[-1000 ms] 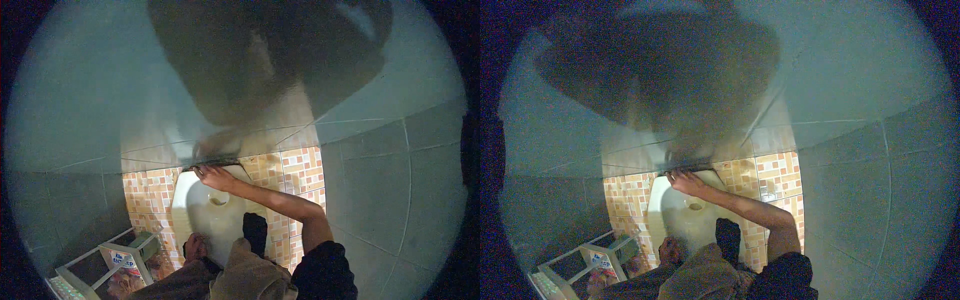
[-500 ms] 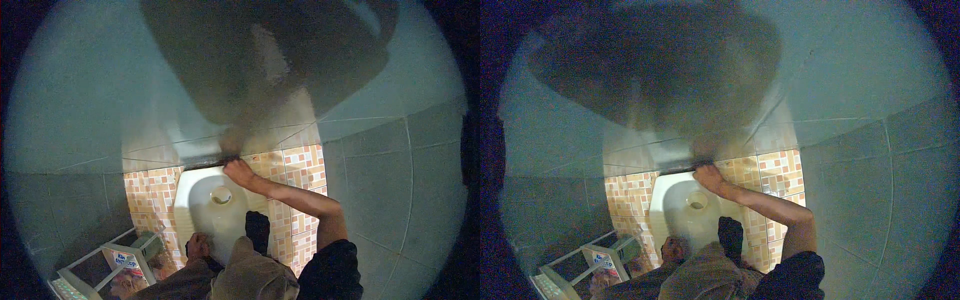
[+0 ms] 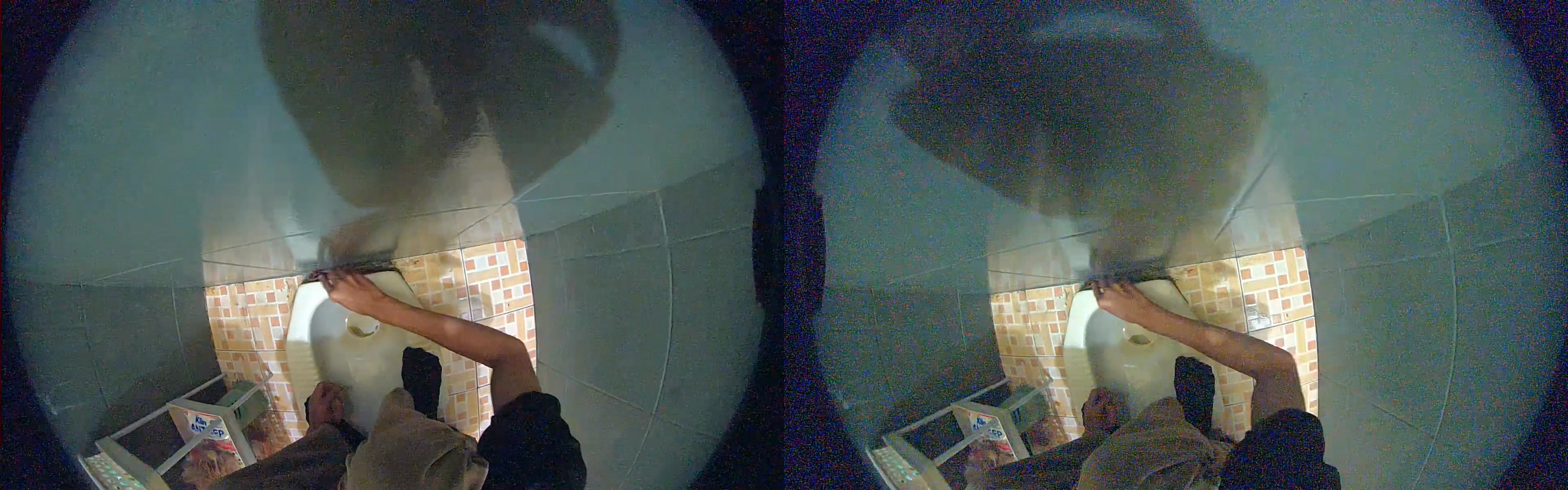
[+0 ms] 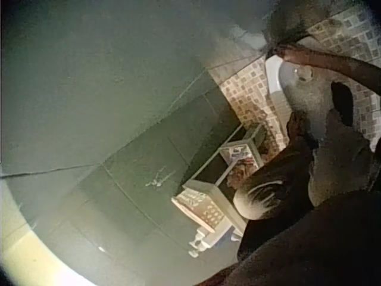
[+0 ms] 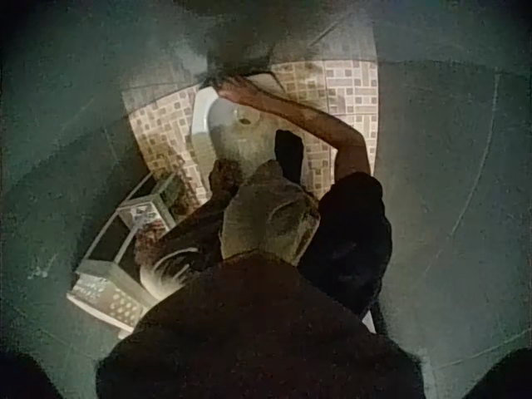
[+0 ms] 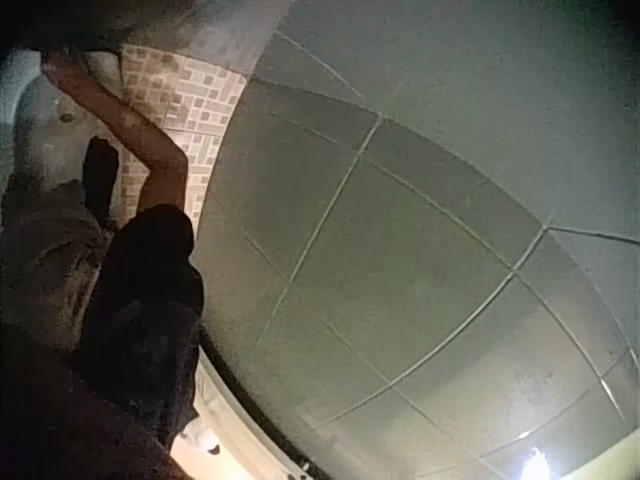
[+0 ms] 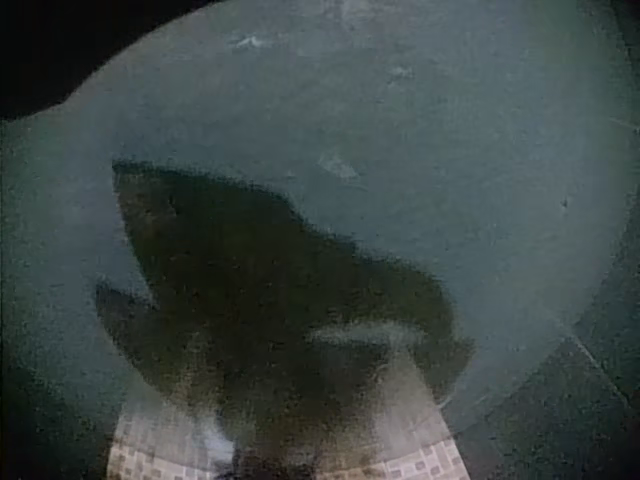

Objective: The person applies a sealant or adhesive around the joint where a squat toilet meets the tiled floor using their hands.

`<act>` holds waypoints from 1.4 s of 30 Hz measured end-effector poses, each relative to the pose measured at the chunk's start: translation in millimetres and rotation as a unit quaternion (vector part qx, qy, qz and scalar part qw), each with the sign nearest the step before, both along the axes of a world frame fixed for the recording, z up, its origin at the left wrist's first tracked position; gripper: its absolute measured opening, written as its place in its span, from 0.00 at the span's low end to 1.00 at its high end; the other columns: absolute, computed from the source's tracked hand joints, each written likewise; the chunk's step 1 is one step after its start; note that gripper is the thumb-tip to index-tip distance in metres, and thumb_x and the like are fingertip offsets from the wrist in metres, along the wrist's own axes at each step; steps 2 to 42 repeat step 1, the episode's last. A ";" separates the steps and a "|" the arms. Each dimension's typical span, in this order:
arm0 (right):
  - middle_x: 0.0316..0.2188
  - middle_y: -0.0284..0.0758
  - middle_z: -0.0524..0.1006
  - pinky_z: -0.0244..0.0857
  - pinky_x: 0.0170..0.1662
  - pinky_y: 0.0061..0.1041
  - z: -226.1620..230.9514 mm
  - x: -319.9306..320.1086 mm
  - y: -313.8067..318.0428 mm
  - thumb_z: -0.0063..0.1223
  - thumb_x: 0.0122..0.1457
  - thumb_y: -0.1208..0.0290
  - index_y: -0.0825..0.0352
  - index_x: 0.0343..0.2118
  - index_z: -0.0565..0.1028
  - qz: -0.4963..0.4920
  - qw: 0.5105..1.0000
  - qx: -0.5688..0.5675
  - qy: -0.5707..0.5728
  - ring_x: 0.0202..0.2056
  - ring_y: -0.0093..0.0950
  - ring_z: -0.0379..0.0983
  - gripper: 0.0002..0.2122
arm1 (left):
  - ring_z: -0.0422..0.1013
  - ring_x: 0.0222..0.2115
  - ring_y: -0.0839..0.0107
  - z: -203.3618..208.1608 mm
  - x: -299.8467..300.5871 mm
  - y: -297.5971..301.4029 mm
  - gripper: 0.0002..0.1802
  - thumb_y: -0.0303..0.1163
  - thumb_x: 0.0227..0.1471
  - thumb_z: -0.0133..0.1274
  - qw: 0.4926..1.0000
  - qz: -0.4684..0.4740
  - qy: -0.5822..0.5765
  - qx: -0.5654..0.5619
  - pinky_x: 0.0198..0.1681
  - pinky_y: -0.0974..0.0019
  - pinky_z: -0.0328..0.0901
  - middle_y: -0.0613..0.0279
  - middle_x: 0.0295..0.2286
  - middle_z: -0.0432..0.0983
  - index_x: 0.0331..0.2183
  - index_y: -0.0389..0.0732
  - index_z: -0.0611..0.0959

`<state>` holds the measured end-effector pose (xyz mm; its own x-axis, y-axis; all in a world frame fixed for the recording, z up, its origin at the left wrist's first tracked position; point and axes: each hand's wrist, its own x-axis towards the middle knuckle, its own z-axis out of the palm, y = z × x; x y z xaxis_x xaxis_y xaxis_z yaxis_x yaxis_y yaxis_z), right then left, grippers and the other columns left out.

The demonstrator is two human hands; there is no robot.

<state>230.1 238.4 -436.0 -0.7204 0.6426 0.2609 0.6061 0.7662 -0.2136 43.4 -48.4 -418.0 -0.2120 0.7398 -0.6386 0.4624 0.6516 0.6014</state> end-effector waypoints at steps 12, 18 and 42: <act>0.42 0.48 0.78 0.77 0.36 0.32 17.7 -9.8 5.7 0.52 0.50 0.77 0.76 0.52 0.71 0.016 0.996 -0.065 -0.053 0.41 0.42 0.79 0.23 | 0.74 0.35 0.68 0.5 -0.6 0.6 0.14 0.40 0.50 0.58 1.000 0.000 0.002 0.001 0.39 0.64 0.69 0.58 0.36 0.79 0.38 0.43 0.82; 0.42 0.48 0.78 0.77 0.36 0.32 17.7 -9.8 5.7 0.52 0.50 0.77 0.76 0.52 0.71 0.016 0.996 -0.065 -0.053 0.41 0.42 0.79 0.23 | 0.74 0.35 0.68 0.5 -0.6 0.6 0.14 0.40 0.50 0.58 1.000 0.000 0.002 0.001 0.39 0.64 0.69 0.58 0.36 0.79 0.38 0.43 0.82; 0.42 0.48 0.78 0.77 0.36 0.32 17.7 -9.8 5.7 0.52 0.50 0.77 0.76 0.52 0.71 0.016 0.996 -0.065 -0.053 0.41 0.42 0.79 0.23 | 0.74 0.35 0.68 0.5 -0.6 0.6 0.14 0.40 0.50 0.58 1.000 0.000 0.002 0.001 0.39 0.64 0.69 0.58 0.36 0.79 0.38 0.43 0.82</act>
